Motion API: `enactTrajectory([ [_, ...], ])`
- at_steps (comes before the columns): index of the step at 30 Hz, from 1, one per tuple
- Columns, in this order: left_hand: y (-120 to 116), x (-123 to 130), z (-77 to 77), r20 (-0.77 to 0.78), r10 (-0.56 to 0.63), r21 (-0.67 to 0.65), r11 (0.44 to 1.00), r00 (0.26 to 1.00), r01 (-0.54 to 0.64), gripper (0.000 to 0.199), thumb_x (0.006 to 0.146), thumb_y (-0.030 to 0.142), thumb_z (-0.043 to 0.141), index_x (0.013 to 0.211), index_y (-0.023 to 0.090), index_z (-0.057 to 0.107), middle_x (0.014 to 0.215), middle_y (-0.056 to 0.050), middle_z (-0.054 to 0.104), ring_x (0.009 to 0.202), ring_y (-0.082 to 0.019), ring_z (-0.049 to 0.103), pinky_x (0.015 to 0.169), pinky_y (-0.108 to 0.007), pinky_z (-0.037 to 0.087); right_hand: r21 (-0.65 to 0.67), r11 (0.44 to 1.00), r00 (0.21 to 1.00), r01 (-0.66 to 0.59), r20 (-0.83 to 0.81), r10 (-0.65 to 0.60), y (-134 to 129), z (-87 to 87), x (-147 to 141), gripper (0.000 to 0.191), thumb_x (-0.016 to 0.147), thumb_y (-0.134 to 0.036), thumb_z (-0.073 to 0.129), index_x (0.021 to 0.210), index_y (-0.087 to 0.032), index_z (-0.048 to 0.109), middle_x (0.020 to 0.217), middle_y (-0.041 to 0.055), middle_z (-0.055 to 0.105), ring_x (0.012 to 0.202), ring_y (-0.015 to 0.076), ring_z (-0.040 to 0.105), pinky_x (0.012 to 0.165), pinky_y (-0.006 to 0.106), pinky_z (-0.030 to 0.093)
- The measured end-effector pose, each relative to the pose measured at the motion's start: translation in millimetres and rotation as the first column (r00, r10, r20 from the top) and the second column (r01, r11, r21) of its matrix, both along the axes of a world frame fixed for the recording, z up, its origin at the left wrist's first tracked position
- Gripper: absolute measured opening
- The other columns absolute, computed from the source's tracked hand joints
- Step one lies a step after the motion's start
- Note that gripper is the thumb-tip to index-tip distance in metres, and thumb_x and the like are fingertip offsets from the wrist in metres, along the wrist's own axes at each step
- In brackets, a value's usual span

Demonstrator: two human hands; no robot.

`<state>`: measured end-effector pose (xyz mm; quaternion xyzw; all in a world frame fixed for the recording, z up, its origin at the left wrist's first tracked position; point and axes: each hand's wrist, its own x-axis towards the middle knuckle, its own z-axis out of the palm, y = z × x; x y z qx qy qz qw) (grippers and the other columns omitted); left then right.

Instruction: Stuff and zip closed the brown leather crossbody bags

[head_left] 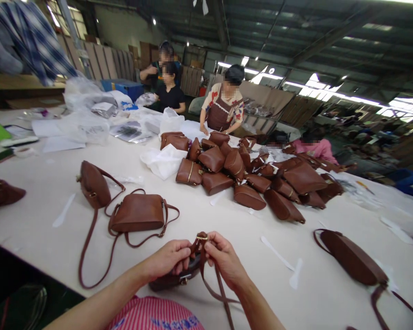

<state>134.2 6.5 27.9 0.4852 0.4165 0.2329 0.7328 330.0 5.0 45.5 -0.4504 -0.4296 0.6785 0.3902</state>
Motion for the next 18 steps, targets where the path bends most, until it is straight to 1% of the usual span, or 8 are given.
enactTrajectory([
  [2,-3,0,-3.1,0.092,0.091,-0.029,0.996,0.992,-0.089,0.033,0.082,0.049,0.058,0.083,0.016,0.056,0.059,0.006,0.053,0.043,-0.005,0.035,0.044,-0.02,0.024,0.009,0.999,0.999,0.042,-0.026,-0.041,3,-1.2,-16,0.039,0.069,-0.052,0.074,0.082,-0.02,0.056,0.066,-0.0043,0.055,0.054,0.0094,0.047,0.052,0.022,0.039],
  [4,-6,0,-5.1,0.218,0.179,-0.076,0.983,0.959,-0.166,0.034,0.08,0.048,0.063,0.088,0.015,0.059,0.069,0.002,0.06,0.052,-0.007,0.045,0.052,-0.02,0.034,0.034,0.998,0.998,0.051,-0.033,-0.05,7,-0.7,-29,0.039,0.069,-0.051,0.073,0.084,-0.02,0.057,0.068,-0.0042,0.057,0.055,0.0092,0.05,0.054,0.022,0.042],
  [6,-9,1,-5.8,0.352,0.231,-0.123,0.972,0.907,-0.2,0.036,0.078,0.047,0.067,0.095,0.016,0.061,0.087,-0.003,0.066,0.072,-0.012,0.058,0.071,-0.025,0.045,0.065,0.997,0.999,0.046,-0.031,-0.044,11,1.3,-37,0.037,0.071,-0.051,0.072,0.084,-0.02,0.057,0.068,-0.0043,0.058,0.054,0.0089,0.051,0.054,0.022,0.041],
  [8,-11,2,-6.0,0.436,0.259,-0.175,0.964,0.862,-0.202,0.038,0.077,0.048,0.069,0.099,0.018,0.061,0.095,-0.006,0.068,0.088,-0.018,0.062,0.088,-0.033,0.045,0.091,0.995,0.999,0.049,-0.02,-0.048,14,4.0,-42,0.035,0.072,-0.051,0.07,0.083,-0.02,0.057,0.066,-0.005,0.058,0.052,0.0091,0.05,0.051,0.022,0.04],
  [11,-13,2,-7.1,0.455,0.293,-0.231,0.951,0.841,-0.206,0.037,0.077,0.047,0.07,0.099,0.018,0.062,0.092,-0.006,0.068,0.086,-0.018,0.064,0.091,-0.035,0.044,0.118,0.992,0.999,0.044,-0.002,-0.044,15,7.5,-44,0.033,0.071,-0.048,0.07,0.084,-0.021,0.057,0.067,-0.0051,0.058,0.054,0.0103,0.052,0.051,0.023,0.041],
  [14,-13,-1,-9.4,0.447,0.286,-0.234,0.952,0.848,-0.197,0.036,0.079,0.044,0.069,0.101,0.017,0.063,0.091,-0.006,0.069,0.086,-0.018,0.064,0.089,-0.034,0.045,0.148,0.989,0.999,0.026,0.033,-0.031,14,8.9,-41,0.029,0.069,-0.041,0.072,0.086,-0.022,0.058,0.071,-0.004,0.061,0.061,0.0131,0.056,0.059,0.027,0.046],
  [16,-13,-3,-10.3,0.448,0.26,-0.237,0.957,0.855,-0.166,0.037,0.08,0.043,0.069,0.106,0.018,0.063,0.097,-0.008,0.07,0.093,-0.02,0.065,0.096,-0.037,0.043,0.2,0.978,0.985,0.058,0.145,-0.088,14,8.9,-38,0.022,0.069,-0.035,0.07,0.081,-0.021,0.058,0.069,-0.004,0.061,0.062,0.0137,0.056,0.062,0.027,0.046],
  [18,-13,-4,-10.3,0.451,0.247,-0.251,0.957,0.858,-0.143,0.038,0.08,0.041,0.069,0.11,0.019,0.063,0.104,-0.009,0.069,0.101,-0.021,0.064,0.102,-0.039,0.039,0.276,0.957,0.935,0.087,0.309,-0.174,14,9.0,-36,0.015,0.072,-0.031,0.067,0.072,-0.021,0.055,0.062,-0.005,0.058,0.058,0.0132,0.053,0.059,0.026,0.043],
])
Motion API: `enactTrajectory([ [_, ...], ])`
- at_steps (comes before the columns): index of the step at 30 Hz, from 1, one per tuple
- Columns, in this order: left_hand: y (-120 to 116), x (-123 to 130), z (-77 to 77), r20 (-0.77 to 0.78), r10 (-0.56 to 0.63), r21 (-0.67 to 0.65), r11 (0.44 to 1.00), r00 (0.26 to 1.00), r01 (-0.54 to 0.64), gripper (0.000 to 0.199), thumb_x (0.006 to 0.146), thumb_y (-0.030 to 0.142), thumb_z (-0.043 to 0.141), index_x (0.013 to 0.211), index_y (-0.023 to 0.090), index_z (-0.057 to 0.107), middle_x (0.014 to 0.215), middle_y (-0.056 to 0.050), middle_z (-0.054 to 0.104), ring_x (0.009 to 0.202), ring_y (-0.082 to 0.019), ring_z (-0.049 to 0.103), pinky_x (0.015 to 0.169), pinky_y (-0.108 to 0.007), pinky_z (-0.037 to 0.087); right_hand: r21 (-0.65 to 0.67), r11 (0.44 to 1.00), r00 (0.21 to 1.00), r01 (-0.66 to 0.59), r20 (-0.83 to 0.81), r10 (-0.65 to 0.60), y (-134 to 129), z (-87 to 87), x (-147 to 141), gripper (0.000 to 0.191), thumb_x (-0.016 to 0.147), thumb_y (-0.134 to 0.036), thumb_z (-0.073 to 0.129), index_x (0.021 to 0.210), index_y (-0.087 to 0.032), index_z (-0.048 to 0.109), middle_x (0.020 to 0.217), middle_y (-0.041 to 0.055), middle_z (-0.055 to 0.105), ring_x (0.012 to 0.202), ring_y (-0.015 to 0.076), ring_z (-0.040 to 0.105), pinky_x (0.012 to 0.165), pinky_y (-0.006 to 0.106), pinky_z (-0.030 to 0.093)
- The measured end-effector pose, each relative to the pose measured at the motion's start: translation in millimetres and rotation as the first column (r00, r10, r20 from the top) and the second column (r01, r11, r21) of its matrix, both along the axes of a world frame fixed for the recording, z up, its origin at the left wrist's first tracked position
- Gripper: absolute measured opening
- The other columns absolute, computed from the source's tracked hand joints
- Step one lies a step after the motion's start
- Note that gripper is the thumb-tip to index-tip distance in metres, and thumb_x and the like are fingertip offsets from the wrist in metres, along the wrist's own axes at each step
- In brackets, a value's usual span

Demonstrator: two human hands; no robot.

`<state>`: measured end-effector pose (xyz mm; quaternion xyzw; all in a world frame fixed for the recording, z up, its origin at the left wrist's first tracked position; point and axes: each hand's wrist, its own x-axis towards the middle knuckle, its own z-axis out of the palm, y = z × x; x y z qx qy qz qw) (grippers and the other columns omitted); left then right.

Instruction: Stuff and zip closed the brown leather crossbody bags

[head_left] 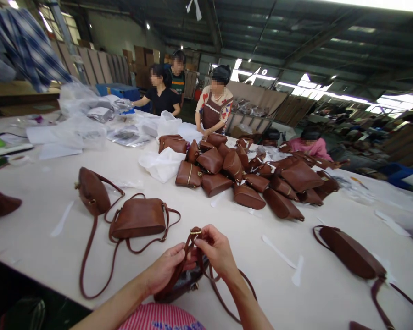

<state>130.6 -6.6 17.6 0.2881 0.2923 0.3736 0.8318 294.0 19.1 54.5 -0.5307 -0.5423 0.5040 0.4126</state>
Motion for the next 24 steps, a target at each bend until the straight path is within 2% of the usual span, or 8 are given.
enactTrajectory([
  [3,1,1,0.8,0.01,-0.01,-0.019,1.0,1.0,0.01,0.036,0.08,0.04,0.07,0.109,0.019,0.064,0.106,-0.009,0.068,0.103,-0.021,0.063,0.102,-0.037,0.039,0.113,0.992,0.979,0.058,0.189,-0.079,1,1.2,-3,0.013,0.076,-0.028,0.063,0.068,-0.022,0.054,0.059,-0.0052,0.057,0.055,0.0129,0.052,0.056,0.025,0.041],
  [6,2,3,0.2,0.057,-0.014,-0.013,1.0,0.998,0.015,0.031,0.079,0.039,0.07,0.1,0.018,0.066,0.094,-0.007,0.068,0.094,-0.019,0.064,0.098,-0.036,0.042,0.162,0.986,0.979,0.029,0.194,-0.06,3,3.6,-10,0.001,0.079,-0.023,0.057,0.079,-0.022,0.058,0.069,-0.0029,0.064,0.058,0.013,0.056,0.059,0.025,0.044],
  [10,2,2,-2.6,0.07,-0.024,0.013,1.0,0.997,0.023,0.028,0.081,0.04,0.068,0.096,0.017,0.066,0.091,-0.007,0.069,0.092,-0.02,0.065,0.097,-0.038,0.043,0.186,0.978,0.958,-0.093,0.284,0.037,1,7.4,-14,0.016,0.083,-0.022,0.05,0.095,-0.022,0.061,0.078,-0.0009,0.067,0.065,0.0144,0.059,0.063,0.025,0.045],
  [14,0,-2,-4.1,0.067,-0.02,0.01,1.0,0.998,0.02,0.028,0.081,0.04,0.068,0.098,0.018,0.066,0.096,-0.008,0.069,0.094,-0.021,0.065,0.097,-0.038,0.044,0.181,0.975,0.916,-0.128,0.398,0.046,-3,10.6,-10,0.021,0.091,-0.028,0.042,0.095,-0.023,0.062,0.076,0.0006,0.066,0.066,0.016,0.059,0.066,0.027,0.043],
  [19,-2,-3,-6.5,0.037,0.015,0.023,1.0,0.999,-0.016,0.034,0.078,0.044,0.071,0.097,0.016,0.066,0.088,-0.007,0.067,0.091,-0.022,0.064,0.091,-0.037,0.045,0.103,0.98,0.968,-0.169,0.203,0.145,-4,11.1,-9,0.018,0.09,-0.027,0.043,0.093,-0.023,0.061,0.077,-0.001,0.066,0.069,0.0146,0.059,0.066,0.025,0.047],
  [24,-3,2,-2.3,0.017,0.049,0.029,0.998,0.999,-0.049,0.036,0.073,0.045,0.074,0.09,0.015,0.064,0.08,-0.004,0.065,0.079,-0.018,0.062,0.081,-0.031,0.044,0.114,0.985,0.982,-0.13,0.154,0.112,-3,14.1,-14,0.021,0.089,-0.028,0.046,0.099,-0.022,0.064,0.078,-0.0011,0.067,0.066,0.0134,0.058,0.065,0.025,0.048],
])
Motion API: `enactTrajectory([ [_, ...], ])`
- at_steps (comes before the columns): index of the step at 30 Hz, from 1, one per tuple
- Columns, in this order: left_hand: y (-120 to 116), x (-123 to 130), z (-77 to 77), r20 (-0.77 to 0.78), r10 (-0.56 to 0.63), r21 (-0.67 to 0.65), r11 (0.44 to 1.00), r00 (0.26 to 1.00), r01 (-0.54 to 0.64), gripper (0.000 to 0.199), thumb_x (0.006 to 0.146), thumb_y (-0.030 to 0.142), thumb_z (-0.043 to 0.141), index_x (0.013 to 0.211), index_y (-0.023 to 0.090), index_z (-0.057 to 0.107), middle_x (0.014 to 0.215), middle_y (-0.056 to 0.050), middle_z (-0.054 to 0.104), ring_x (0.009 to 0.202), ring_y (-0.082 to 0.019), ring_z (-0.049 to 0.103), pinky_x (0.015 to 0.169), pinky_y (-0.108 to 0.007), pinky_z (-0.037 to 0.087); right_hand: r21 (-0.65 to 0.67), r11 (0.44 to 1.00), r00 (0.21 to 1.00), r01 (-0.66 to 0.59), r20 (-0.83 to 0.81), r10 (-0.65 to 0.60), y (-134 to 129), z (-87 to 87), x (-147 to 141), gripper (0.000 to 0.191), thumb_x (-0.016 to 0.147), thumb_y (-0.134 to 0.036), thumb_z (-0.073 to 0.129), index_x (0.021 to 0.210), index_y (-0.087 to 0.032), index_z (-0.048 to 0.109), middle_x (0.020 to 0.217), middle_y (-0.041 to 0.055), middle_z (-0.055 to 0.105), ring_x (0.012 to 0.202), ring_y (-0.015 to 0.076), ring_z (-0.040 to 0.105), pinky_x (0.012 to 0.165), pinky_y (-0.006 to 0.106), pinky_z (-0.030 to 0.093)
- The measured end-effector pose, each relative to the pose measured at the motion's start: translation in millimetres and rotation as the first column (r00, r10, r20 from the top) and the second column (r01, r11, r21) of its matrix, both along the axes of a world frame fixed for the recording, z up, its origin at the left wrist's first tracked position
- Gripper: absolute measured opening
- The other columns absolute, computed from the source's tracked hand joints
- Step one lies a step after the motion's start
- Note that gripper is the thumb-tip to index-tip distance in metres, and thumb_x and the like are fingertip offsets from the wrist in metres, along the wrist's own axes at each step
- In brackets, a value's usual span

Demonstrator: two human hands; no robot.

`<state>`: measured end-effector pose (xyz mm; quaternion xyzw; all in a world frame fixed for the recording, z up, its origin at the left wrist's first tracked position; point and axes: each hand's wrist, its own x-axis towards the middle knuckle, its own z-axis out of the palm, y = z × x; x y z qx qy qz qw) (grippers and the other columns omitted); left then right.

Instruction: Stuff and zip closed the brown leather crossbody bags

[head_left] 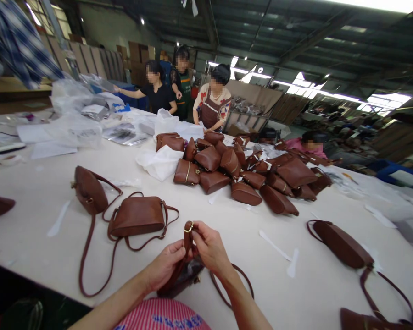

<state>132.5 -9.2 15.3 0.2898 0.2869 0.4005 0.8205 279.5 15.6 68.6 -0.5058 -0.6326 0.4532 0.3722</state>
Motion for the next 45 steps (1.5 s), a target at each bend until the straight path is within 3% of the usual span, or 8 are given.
enactTrajectory([
  [5,3,-2,4.6,0.018,0.124,-0.027,0.992,0.992,-0.124,0.031,0.073,0.042,0.076,0.083,0.015,0.064,0.076,-0.001,0.063,0.072,-0.012,0.058,0.073,-0.024,0.044,-0.075,0.997,0.997,-0.025,-0.075,0.02,-9,-5.5,3,0.036,0.088,-0.032,0.05,0.122,-0.022,0.056,0.108,0.0062,0.067,0.083,0.0172,0.063,0.076,0.031,0.054],
  [9,7,-10,3.8,0.002,0.257,-0.055,0.965,0.966,-0.257,0.032,0.072,0.042,0.076,0.082,0.016,0.062,0.071,0.002,0.059,0.064,-0.009,0.054,0.067,-0.023,0.046,-0.176,0.981,0.997,-0.081,-0.01,0.08,-39,-39.0,3,0.075,0.07,-0.017,0.068,0.138,-0.023,0.039,0.12,0.0094,0.062,0.089,0.0211,0.065,0.079,0.036,0.056],
  [15,15,-18,10.0,0.025,0.411,-0.093,0.909,0.911,-0.407,0.033,0.068,0.037,0.081,0.084,0.016,0.062,0.077,0.002,0.062,0.063,-0.008,0.057,0.07,-0.024,0.053,0.287,0.958,0.968,0.017,0.235,-0.088,-81,-87.9,-16,0.073,0.071,-0.007,0.054,0.141,-0.022,0.037,0.139,0.013,0.051,0.128,0.0301,0.048,0.104,0.046,0.045],
  [22,18,-19,17.4,0.048,0.449,-0.138,0.888,0.892,-0.44,0.032,0.065,0.033,0.084,0.082,0.015,0.064,0.075,0.001,0.063,0.069,-0.012,0.062,0.076,-0.031,0.058,0.106,0.989,0.98,0.103,0.162,-0.119,-67,-57.7,-32,0.045,0.075,-0.008,0.049,0.119,-0.02,0.048,0.069,-0.0032,0.061,0.063,0.017,0.062,0.062,0.027,0.053],
  [33,38,-69,8.3,0.023,0.628,-0.11,0.775,0.778,-0.623,0.025,0.072,0.029,0.077,0.084,0.013,0.062,0.071,0.002,0.057,0.05,-0.005,0.045,0.046,-0.018,0.04,0.531,0.847,0.836,-0.04,0.482,-0.262,-84,-87.5,103,0.035,0.095,-0.02,0.043,0.128,-0.026,0.052,0.104,0.009,0.062,0.094,0.0174,0.067,0.076,0.023,0.057],
  [37,35,-71,11.6,-0.014,0.526,-0.052,0.849,0.85,-0.526,0.026,0.076,0.032,0.074,0.089,0.015,0.057,0.072,0.002,0.056,0.047,-0.003,0.038,0.044,-0.016,0.032,0.41,0.904,0.791,-0.12,0.589,-0.162,-92,-83.7,112,0.022,0.098,-0.027,0.037,0.109,-0.024,0.055,0.095,0.0059,0.064,0.076,0.0155,0.068,0.064,0.022,0.056],
  [41,28,-54,18.7,-0.14,0.156,0.039,0.988,0.978,-0.152,0.03,0.083,0.041,0.065,0.1,0.022,0.049,0.074,0.002,0.06,0.044,-0.003,0.034,0.042,-0.016,0.023,0.325,0.862,0.685,-0.389,0.728,0.035,-71,-54.1,72,0.024,0.097,-0.024,0.038,0.082,-0.024,0.056,0.079,0.001,0.062,0.062,0.0139,0.062,0.053,0.021,0.047],
  [45,23,-35,20.9,-0.248,0.01,0.09,0.996,0.969,0.013,0.036,0.087,0.044,0.057,0.112,0.019,0.049,0.085,-0.005,0.066,0.045,-0.003,0.036,0.043,-0.017,0.024,0.446,0.831,0.723,-0.333,0.687,-0.079,-30,-28.8,37,0.026,0.098,-0.023,0.038,0.083,-0.022,0.058,0.079,0.0016,0.061,0.066,0.0132,0.06,0.058,0.021,0.043],
])
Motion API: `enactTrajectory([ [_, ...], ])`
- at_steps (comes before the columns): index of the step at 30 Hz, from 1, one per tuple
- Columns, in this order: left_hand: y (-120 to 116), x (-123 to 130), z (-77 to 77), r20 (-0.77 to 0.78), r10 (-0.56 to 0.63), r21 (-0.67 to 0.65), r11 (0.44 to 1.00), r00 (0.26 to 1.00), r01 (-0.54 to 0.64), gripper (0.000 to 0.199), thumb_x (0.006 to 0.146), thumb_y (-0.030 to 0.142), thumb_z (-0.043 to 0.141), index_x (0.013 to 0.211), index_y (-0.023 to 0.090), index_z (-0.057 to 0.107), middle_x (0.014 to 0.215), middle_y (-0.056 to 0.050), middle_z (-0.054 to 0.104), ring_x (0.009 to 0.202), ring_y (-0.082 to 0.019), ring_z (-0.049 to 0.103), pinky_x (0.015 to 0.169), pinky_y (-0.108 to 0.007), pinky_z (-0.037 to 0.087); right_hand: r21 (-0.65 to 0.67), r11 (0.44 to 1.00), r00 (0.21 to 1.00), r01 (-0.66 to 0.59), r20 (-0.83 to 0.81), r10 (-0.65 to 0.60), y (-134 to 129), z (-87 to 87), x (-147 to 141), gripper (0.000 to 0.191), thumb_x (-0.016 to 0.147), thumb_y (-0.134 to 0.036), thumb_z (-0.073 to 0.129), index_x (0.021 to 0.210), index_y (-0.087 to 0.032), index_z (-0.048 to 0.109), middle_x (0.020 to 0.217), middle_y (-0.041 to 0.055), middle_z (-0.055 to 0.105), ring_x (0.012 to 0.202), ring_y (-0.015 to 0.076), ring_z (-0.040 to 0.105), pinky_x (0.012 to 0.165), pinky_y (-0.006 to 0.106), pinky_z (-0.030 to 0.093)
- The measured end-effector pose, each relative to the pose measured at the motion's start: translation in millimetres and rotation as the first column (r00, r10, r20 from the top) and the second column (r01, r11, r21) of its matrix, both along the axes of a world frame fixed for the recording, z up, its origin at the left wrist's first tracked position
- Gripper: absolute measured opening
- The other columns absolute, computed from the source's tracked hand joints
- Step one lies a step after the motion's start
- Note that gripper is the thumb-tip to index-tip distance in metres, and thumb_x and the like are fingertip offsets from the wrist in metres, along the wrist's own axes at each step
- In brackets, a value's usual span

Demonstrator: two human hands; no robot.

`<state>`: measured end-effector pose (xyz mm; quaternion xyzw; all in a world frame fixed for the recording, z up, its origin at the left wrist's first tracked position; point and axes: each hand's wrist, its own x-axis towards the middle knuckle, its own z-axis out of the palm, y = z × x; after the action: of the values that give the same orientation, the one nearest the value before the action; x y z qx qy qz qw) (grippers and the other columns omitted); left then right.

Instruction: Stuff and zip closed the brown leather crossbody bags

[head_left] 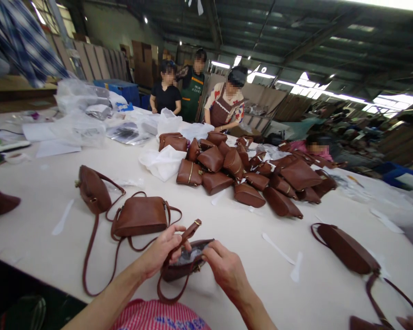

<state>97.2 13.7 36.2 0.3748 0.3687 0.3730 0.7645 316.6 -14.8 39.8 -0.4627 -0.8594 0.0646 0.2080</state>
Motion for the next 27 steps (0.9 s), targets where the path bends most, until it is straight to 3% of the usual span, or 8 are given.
enactTrajectory([
  [3,-1,6,-1.9,-0.011,-0.022,-0.011,1.0,1.0,0.022,0.043,0.085,0.047,0.059,0.113,0.014,0.055,0.09,-0.008,0.066,0.045,-0.003,0.039,0.042,-0.019,0.025,0.077,0.996,0.998,0.036,-0.046,-0.033,25,5.2,-15,0.027,0.098,-0.025,0.04,0.08,-0.021,0.059,0.075,0.0014,0.058,0.062,0.0126,0.057,0.056,0.021,0.04],
  [7,-3,5,-2.8,0.083,-0.026,-0.079,0.996,0.996,0.032,0.045,0.08,0.048,0.065,0.105,0.011,0.062,0.063,-0.001,0.059,0.041,-0.004,0.035,0.041,-0.019,0.023,0.07,0.997,0.998,-0.021,-0.061,0.026,40,5.1,-25,0.022,0.096,-0.022,0.044,0.08,-0.021,0.059,0.074,0.0003,0.058,0.063,0.0122,0.056,0.057,0.021,0.038],
  [11,-3,2,-3.8,0.202,-0.01,-0.203,0.978,0.979,0.052,0.04,0.077,0.044,0.07,0.096,0.009,0.065,0.076,-0.007,0.063,0.045,-0.003,0.036,0.042,-0.018,0.023,0.07,0.998,0.998,-0.003,-0.063,0.008,43,6.6,-26,0.017,0.093,-0.024,0.05,0.079,-0.021,0.059,0.073,-0.0006,0.057,0.064,0.0121,0.055,0.058,0.022,0.036],
  [14,-3,1,-7.7,0.268,-0.024,-0.319,0.941,0.963,0.113,0.037,0.075,0.038,0.072,0.097,0.009,0.065,0.071,-0.003,0.058,0.046,-0.004,0.038,0.043,-0.018,0.026,0.069,0.997,0.998,0.023,-0.056,-0.019,45,8.1,-23,0.018,0.09,-0.024,0.055,0.073,-0.021,0.057,0.07,-0.0008,0.057,0.063,0.0123,0.054,0.058,0.024,0.035],
  [19,-4,0,-13.4,0.253,-0.061,-0.363,0.919,0.966,0.153,0.029,0.08,0.038,0.068,0.088,0.011,0.062,0.061,0.002,0.051,0.047,-0.007,0.043,0.048,-0.02,0.036,-0.081,0.997,0.999,-0.002,-0.038,-0.001,49,12.8,-17,0.018,0.089,-0.027,0.06,0.072,-0.021,0.06,0.072,-0.0007,0.058,0.067,0.0131,0.056,0.061,0.023,0.038],
  [23,-7,0,-15.5,0.3,-0.058,-0.39,0.903,0.952,0.178,0.029,0.079,0.04,0.07,0.081,0.015,0.057,0.063,0.002,0.052,0.062,-0.015,0.058,0.068,-0.036,0.053,-0.238,0.967,0.995,-0.089,-0.074,0.073,56,16.1,-8,0.017,0.093,-0.018,0.05,0.088,-0.023,0.066,0.085,0.0015,0.065,0.081,0.0143,0.061,0.072,0.022,0.044],
  [25,-9,-1,-15.7,0.311,-0.095,-0.388,0.896,0.946,0.217,0.03,0.078,0.043,0.069,0.082,0.017,0.055,0.066,0.002,0.053,0.062,-0.016,0.061,0.067,-0.038,0.055,-0.3,0.949,0.996,-0.094,-0.034,0.088,62,15.3,-2,0.023,0.093,-0.013,0.045,0.094,-0.024,0.066,0.089,0.0024,0.066,0.084,0.0148,0.061,0.073,0.023,0.044],
  [27,-11,-5,-14.5,0.32,-0.165,-0.388,0.875,0.933,0.288,0.029,0.08,0.044,0.067,0.084,0.019,0.053,0.068,0.003,0.052,0.049,-0.01,0.053,0.054,-0.029,0.051,-0.349,0.936,0.996,-0.046,0.052,0.069,68,12.4,8,0.028,0.091,-0.008,0.043,0.098,-0.024,0.065,0.092,0.003,0.066,0.084,0.0154,0.061,0.072,0.024,0.043],
])
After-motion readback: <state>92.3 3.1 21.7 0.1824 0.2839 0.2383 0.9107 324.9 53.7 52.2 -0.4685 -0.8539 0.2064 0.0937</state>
